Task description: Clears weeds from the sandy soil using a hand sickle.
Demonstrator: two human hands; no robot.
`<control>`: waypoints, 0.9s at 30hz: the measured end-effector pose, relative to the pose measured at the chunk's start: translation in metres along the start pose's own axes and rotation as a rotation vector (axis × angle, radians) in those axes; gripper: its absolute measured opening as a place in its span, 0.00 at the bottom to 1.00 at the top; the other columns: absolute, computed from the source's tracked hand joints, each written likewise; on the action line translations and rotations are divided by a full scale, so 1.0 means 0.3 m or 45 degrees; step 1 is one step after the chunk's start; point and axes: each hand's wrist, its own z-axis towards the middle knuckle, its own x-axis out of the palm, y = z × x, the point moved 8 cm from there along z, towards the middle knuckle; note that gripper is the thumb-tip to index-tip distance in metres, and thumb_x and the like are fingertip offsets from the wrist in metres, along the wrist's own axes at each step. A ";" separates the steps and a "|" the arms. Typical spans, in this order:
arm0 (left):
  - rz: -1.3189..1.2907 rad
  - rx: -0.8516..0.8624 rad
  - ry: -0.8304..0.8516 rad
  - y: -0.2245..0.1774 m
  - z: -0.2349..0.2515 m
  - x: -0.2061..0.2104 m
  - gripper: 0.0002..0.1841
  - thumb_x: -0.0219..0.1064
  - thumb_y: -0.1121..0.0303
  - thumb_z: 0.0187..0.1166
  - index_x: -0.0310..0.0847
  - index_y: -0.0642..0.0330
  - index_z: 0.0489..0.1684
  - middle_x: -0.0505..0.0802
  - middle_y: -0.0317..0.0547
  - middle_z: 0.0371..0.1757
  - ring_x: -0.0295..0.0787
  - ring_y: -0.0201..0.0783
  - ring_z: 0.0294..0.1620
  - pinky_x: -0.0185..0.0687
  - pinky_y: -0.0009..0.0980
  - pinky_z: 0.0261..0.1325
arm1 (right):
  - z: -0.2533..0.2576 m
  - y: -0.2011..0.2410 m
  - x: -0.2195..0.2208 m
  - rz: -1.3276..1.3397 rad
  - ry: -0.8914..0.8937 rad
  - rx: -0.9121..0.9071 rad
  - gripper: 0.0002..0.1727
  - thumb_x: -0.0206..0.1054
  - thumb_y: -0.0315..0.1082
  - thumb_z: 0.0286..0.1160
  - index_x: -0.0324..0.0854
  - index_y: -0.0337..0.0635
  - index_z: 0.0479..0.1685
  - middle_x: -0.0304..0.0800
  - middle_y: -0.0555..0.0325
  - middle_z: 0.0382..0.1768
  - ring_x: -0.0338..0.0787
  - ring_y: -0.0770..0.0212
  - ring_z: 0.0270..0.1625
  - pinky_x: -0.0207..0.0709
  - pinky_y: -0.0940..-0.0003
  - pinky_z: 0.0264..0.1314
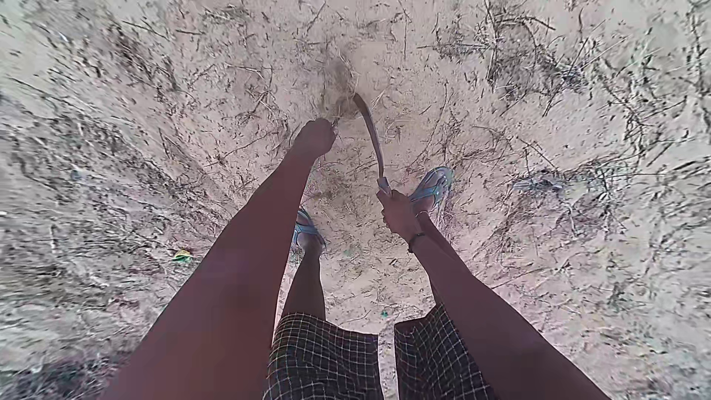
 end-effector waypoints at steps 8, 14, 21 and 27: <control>-0.112 -0.142 0.150 0.088 -0.310 0.224 0.24 0.46 0.57 0.96 0.78 0.66 0.72 0.87 0.69 0.68 0.82 0.66 0.73 0.73 0.66 0.74 | -0.295 -0.171 0.003 -0.074 0.016 0.026 0.30 0.52 0.62 0.90 0.80 0.42 0.48 0.82 0.55 0.27 0.84 0.57 0.25 0.81 0.56 0.32; -0.127 -0.171 -0.305 0.048 -0.204 -0.131 0.33 0.46 0.40 0.93 0.80 0.63 0.64 0.90 0.72 0.57 0.87 0.73 0.63 0.76 0.75 0.59 | -0.042 0.193 -0.261 0.179 -0.267 -0.247 0.31 0.49 0.64 0.90 0.77 0.41 0.47 0.79 0.57 0.22 0.81 0.60 0.19 0.80 0.60 0.25; -0.073 -0.326 -0.287 0.102 -0.143 -0.142 0.27 0.43 0.52 0.94 0.82 0.67 0.62 0.87 0.72 0.66 0.83 0.71 0.70 0.75 0.75 0.62 | 0.182 0.245 -0.217 0.309 -0.024 0.073 0.29 0.46 0.62 0.91 0.72 0.46 0.36 0.71 0.62 0.19 0.75 0.64 0.15 0.77 0.65 0.19; -0.225 -0.307 -0.080 0.261 -0.415 0.136 0.25 0.47 0.57 0.96 0.83 0.72 0.53 0.90 0.74 0.54 0.87 0.72 0.60 0.77 0.73 0.59 | -0.071 -0.073 0.002 0.371 -0.049 0.147 0.28 0.47 0.59 0.94 0.73 0.41 0.45 0.73 0.60 0.18 0.77 0.64 0.15 0.78 0.67 0.19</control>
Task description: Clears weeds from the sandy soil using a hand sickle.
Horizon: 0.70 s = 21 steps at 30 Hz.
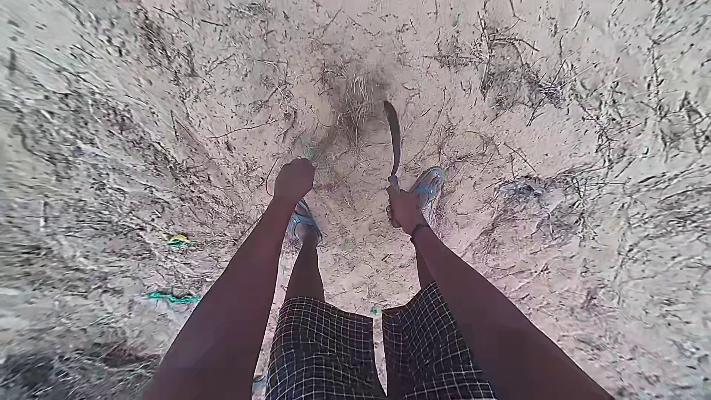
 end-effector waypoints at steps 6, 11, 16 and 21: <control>-0.585 0.023 -0.098 0.212 -0.244 0.052 0.21 0.48 0.58 0.96 0.85 0.62 0.48 0.87 0.46 0.36 0.80 0.38 0.34 0.76 0.44 0.46 | -0.167 -0.166 0.012 -0.137 0.065 0.088 0.28 0.50 0.61 0.92 0.74 0.42 0.53 0.75 0.59 0.22 0.78 0.63 0.16 0.76 0.67 0.19; -0.454 -0.119 -0.212 0.170 -0.083 0.047 0.19 0.57 0.57 0.90 0.84 0.64 0.61 0.92 0.65 0.48 0.90 0.64 0.50 0.81 0.68 0.55 | -0.094 -0.071 -0.029 -0.311 -0.061 -0.056 0.31 0.49 0.63 0.91 0.78 0.42 0.45 0.79 0.59 0.22 0.79 0.64 0.17 0.77 0.67 0.20; -0.215 -0.206 -0.160 0.019 0.004 -0.031 0.34 0.68 0.46 0.79 0.74 0.64 0.75 0.87 0.70 0.66 0.85 0.69 0.69 0.77 0.73 0.64 | -0.086 -0.083 -0.043 -0.346 -0.207 -0.271 0.30 0.50 0.62 0.90 0.79 0.42 0.44 0.80 0.58 0.21 0.82 0.61 0.18 0.81 0.61 0.24; -0.210 -0.117 -0.149 0.051 0.073 -0.021 0.23 0.52 0.53 0.90 0.83 0.61 0.65 0.92 0.66 0.56 0.90 0.67 0.59 0.79 0.72 0.59 | 0.029 0.236 0.038 -0.256 -0.079 -0.399 0.38 0.43 0.72 0.86 0.78 0.44 0.48 0.81 0.56 0.23 0.81 0.58 0.18 0.80 0.58 0.22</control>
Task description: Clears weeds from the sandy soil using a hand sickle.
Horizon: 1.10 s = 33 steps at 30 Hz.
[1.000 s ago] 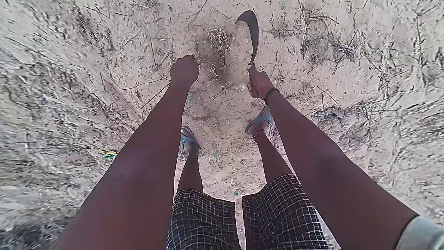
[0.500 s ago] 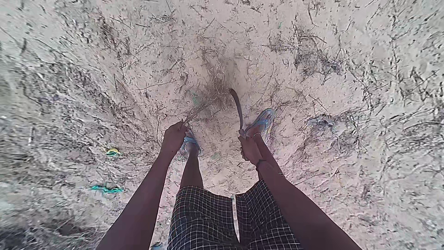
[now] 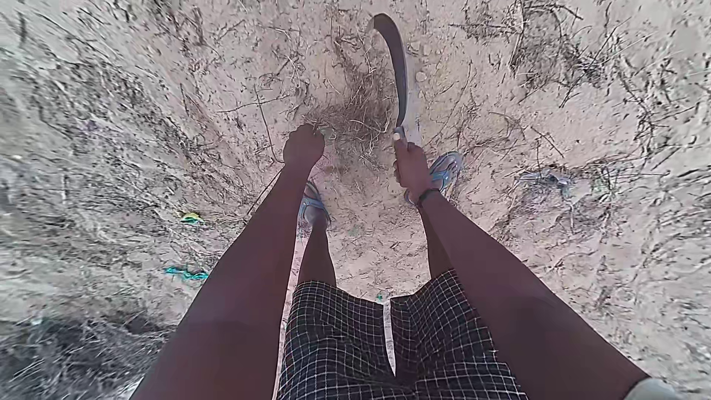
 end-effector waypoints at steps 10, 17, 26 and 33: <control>-0.219 -0.135 -0.050 0.264 -0.098 0.082 0.22 0.48 0.59 0.95 0.83 0.68 0.62 0.90 0.71 0.57 0.87 0.68 0.61 0.75 0.70 0.64 | -0.097 -0.225 0.156 -0.335 0.185 0.269 0.36 0.43 0.66 0.91 0.80 0.40 0.54 0.84 0.49 0.32 0.87 0.52 0.31 0.83 0.51 0.38; -0.326 -0.108 -0.040 0.294 -0.187 0.092 0.20 0.52 0.57 0.94 0.87 0.61 0.58 0.92 0.64 0.48 0.88 0.60 0.52 0.77 0.64 0.59 | -0.401 -0.449 0.106 -0.281 0.145 0.290 0.33 0.49 0.66 0.89 0.79 0.42 0.44 0.80 0.57 0.24 0.84 0.58 0.23 0.82 0.57 0.30; -0.569 -0.019 -0.207 0.166 -0.032 0.042 0.22 0.52 0.54 0.93 0.84 0.62 0.63 0.91 0.57 0.43 0.88 0.50 0.39 0.83 0.54 0.50 | 0.140 0.123 0.022 -0.167 0.009 0.111 0.38 0.46 0.71 0.87 0.78 0.42 0.57 0.82 0.53 0.31 0.83 0.56 0.26 0.79 0.55 0.29; -0.683 -0.067 -0.278 0.266 -0.159 0.027 0.19 0.51 0.59 0.93 0.84 0.64 0.59 0.87 0.56 0.40 0.80 0.49 0.36 0.76 0.53 0.45 | -0.245 -0.408 0.180 -0.288 0.179 0.366 0.33 0.47 0.64 0.91 0.79 0.41 0.53 0.82 0.53 0.30 0.84 0.56 0.26 0.81 0.56 0.32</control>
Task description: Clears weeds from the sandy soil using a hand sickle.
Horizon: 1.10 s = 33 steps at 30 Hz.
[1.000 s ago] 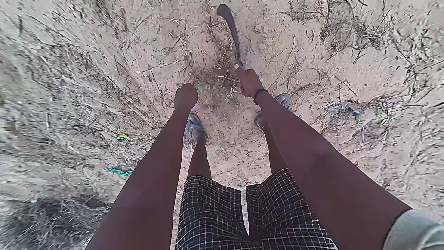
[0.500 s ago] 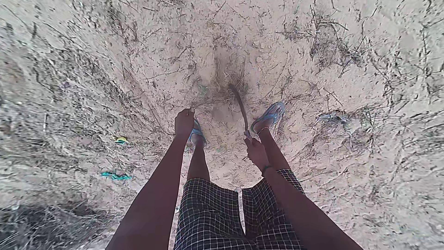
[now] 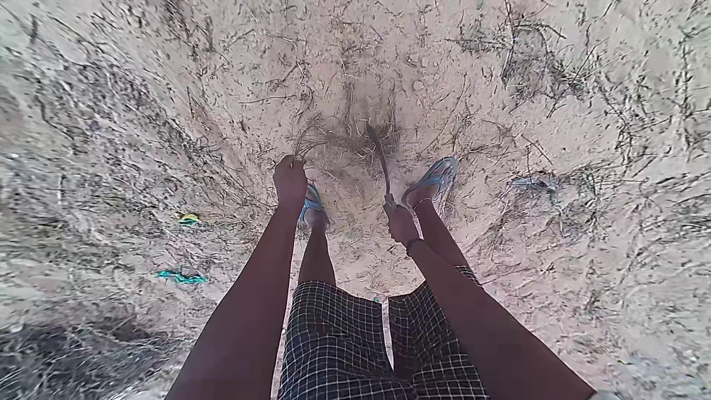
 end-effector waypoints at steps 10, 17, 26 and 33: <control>-0.346 -0.104 -0.129 0.124 -0.094 -0.115 0.15 0.55 0.60 0.93 0.85 0.60 0.53 0.77 0.36 0.21 0.69 0.30 0.17 0.69 0.29 0.25 | 0.001 0.420 -0.147 0.187 -0.146 -0.369 0.34 0.46 0.65 0.90 0.78 0.40 0.45 0.81 0.54 0.23 0.82 0.57 0.20 0.80 0.58 0.26; -0.598 -0.197 -0.199 0.100 -0.056 -0.109 0.13 0.52 0.61 0.94 0.80 0.57 0.54 0.80 0.34 0.21 0.76 0.29 0.15 0.75 0.26 0.20 | 0.154 0.572 -0.073 -0.031 -0.067 -0.205 0.36 0.46 0.64 0.91 0.81 0.36 0.56 0.87 0.42 0.36 0.89 0.46 0.35 0.83 0.43 0.42; -0.671 -0.284 -0.234 0.151 -0.149 -0.169 0.13 0.53 0.65 0.94 0.80 0.65 0.53 0.79 0.39 0.20 0.76 0.31 0.15 0.78 0.27 0.22 | -0.139 -0.048 0.015 -0.081 -0.013 -0.083 0.31 0.49 0.64 0.89 0.80 0.43 0.45 0.81 0.55 0.27 0.84 0.58 0.24 0.81 0.57 0.31; -0.747 -0.336 -0.245 0.209 -0.178 -0.160 0.13 0.57 0.62 0.93 0.78 0.63 0.57 0.81 0.41 0.24 0.79 0.33 0.19 0.80 0.28 0.25 | 0.000 0.819 -0.063 -0.194 -0.051 -0.504 0.38 0.45 0.66 0.90 0.82 0.36 0.49 0.86 0.42 0.36 0.88 0.44 0.37 0.81 0.41 0.42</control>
